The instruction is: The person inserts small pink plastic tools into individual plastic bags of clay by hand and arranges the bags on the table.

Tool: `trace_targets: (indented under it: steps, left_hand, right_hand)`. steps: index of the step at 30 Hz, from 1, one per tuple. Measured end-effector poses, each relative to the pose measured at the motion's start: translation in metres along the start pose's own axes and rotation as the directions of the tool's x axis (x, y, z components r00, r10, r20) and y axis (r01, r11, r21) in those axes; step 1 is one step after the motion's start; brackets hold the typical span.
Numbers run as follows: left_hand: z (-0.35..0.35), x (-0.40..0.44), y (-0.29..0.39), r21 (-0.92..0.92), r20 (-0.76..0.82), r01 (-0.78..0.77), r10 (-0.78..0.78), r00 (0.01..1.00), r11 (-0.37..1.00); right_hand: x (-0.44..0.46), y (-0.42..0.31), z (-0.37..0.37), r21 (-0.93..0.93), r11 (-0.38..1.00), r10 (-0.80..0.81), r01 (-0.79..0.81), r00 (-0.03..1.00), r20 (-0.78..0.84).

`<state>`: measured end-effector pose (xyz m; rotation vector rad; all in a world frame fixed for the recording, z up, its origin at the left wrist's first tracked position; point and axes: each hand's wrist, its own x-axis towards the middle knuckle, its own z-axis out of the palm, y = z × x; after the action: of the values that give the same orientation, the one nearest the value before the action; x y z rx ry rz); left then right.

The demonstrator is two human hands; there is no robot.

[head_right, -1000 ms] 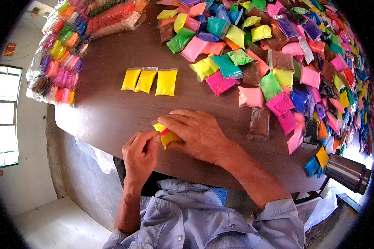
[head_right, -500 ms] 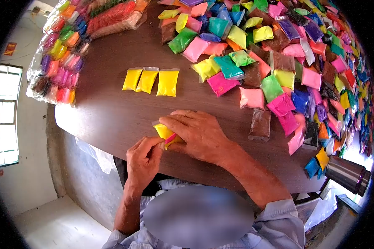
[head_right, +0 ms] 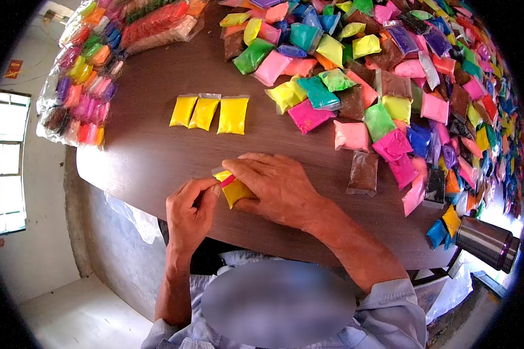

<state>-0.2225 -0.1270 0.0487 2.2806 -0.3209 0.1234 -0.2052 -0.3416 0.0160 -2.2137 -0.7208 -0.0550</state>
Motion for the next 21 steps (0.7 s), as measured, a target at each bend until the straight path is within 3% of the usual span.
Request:
trace_targets:
  steps: [5,10,16,21]
  left_hand:
    - [0.001,-0.005,0.002,0.017,0.046,0.029,-0.029,0.999,0.999]
    - [0.003,-0.017,0.004,0.060,0.069,-0.020,0.016,0.997,0.998]
    - [0.008,-0.030,0.008,0.099,0.092,-0.108,0.099,0.991,0.989]
    - [0.011,-0.048,0.013,0.097,0.128,-0.063,0.050,0.990,0.993]
  right_hand:
    - [-0.001,0.000,0.000,-0.003,1.000,-0.003,0.003,1.000,-0.010]
    - [0.000,0.000,-0.004,-0.057,0.990,-0.125,0.127,0.991,0.041]
    - [-0.003,-0.005,-0.012,-0.064,0.995,-0.062,0.071,0.989,0.134]
    - [-0.006,-0.004,-0.010,-0.056,0.996,-0.070,0.076,0.992,0.103]
